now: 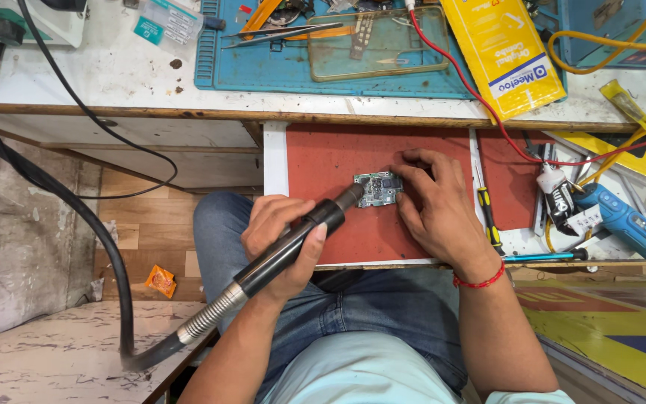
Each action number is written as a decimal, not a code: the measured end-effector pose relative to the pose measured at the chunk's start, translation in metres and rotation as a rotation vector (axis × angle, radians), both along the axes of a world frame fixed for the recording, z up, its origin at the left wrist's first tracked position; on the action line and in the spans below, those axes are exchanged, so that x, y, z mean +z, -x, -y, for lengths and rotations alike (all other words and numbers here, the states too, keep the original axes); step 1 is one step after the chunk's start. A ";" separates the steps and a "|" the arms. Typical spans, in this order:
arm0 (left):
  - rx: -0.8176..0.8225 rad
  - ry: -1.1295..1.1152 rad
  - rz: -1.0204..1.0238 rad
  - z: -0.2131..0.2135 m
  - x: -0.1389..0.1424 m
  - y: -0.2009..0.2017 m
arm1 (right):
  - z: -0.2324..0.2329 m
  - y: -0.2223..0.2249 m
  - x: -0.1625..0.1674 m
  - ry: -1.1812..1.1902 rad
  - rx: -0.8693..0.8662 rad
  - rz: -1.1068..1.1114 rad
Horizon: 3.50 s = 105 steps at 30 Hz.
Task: The person holds a small circuit board steady on a red mat with one hand while directing a hot air gun at the board with the other, repositioning the board and continuing to apply hot air across its surface throughout the clip.
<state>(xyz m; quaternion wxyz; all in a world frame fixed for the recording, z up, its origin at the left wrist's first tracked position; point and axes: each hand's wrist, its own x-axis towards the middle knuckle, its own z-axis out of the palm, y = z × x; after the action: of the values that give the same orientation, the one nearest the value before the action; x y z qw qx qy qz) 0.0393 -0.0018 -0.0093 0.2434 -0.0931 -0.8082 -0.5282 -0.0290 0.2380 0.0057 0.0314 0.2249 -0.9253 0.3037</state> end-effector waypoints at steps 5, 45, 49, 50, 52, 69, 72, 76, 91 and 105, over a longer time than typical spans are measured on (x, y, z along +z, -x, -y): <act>-0.014 -0.012 -0.018 0.000 0.002 -0.001 | -0.001 0.000 -0.003 0.002 0.000 0.001; 0.044 -0.021 0.017 0.002 -0.004 -0.001 | 0.002 0.000 -0.001 -0.014 0.005 -0.004; -0.038 -0.019 -0.009 0.001 -0.007 -0.002 | 0.000 -0.001 0.000 -0.010 0.007 -0.009; -0.085 0.012 -0.034 0.001 -0.007 -0.002 | 0.001 0.000 0.000 -0.008 0.011 -0.015; 0.023 -0.052 0.019 0.002 -0.008 -0.001 | 0.001 0.000 0.000 -0.012 0.012 -0.015; -0.152 0.017 -0.007 -0.001 0.004 0.005 | 0.003 -0.001 0.002 -0.026 0.010 -0.010; -0.115 -0.001 -0.005 0.000 0.000 0.004 | 0.002 -0.001 0.003 -0.024 0.012 -0.009; 0.045 -0.051 0.018 0.000 -0.006 0.002 | 0.000 -0.001 0.000 -0.002 0.012 -0.013; 0.005 -0.056 0.005 0.001 0.013 -0.001 | -0.004 -0.003 0.002 0.044 -0.004 -0.013; 0.015 -0.087 0.072 0.004 0.011 0.002 | -0.010 0.001 0.010 -0.015 0.047 -0.020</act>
<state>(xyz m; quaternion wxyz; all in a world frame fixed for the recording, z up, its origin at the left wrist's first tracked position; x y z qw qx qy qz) 0.0375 -0.0054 0.0019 0.2220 -0.0574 -0.7933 -0.5640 -0.0301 0.2480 0.0153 0.0319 0.2498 -0.9217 0.2949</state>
